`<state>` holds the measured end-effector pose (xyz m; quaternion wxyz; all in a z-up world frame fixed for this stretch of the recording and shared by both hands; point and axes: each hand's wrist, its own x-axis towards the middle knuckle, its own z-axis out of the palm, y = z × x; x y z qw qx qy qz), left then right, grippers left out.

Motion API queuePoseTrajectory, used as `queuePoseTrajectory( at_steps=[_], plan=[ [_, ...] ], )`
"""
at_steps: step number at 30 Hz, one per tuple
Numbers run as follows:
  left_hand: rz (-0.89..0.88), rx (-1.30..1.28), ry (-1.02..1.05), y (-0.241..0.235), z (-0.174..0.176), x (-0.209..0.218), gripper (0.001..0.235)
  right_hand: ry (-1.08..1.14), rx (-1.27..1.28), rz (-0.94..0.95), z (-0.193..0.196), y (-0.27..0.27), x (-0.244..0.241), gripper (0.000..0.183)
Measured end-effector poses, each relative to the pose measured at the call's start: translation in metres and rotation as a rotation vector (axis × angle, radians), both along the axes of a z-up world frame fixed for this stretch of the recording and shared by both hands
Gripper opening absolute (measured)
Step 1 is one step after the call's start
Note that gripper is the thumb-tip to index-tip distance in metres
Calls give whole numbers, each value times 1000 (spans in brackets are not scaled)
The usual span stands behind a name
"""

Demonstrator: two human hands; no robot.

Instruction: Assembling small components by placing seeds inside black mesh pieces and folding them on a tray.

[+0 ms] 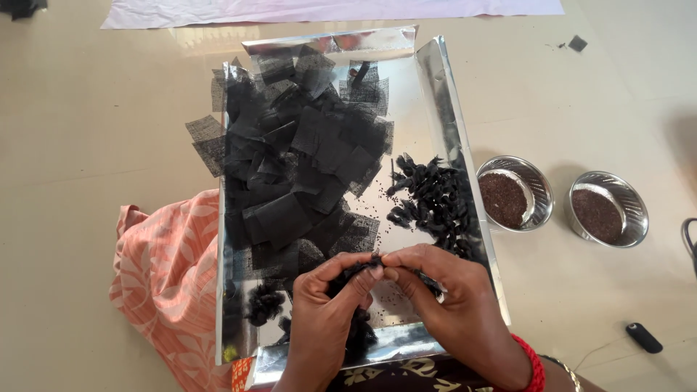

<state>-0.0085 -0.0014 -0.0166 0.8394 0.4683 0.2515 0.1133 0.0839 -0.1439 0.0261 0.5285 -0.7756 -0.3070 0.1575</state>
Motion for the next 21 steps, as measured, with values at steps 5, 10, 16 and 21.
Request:
queuePoseTrajectory(
  at_steps=[5,10,16,21],
  plan=[
    [2,-187,-62,2,-1,0,15,42,-6,15,-5,-3,4,17],
    [9,-211,-72,4,3,-1,11,22,-46,54,-11,-5,2,19],
    [-6,-204,-92,4,2,-1,11,311,8,3,-19,-5,5,16],
    [1,-245,-34,6,9,0,17,667,249,-42,-14,-9,15,15]
  ],
)
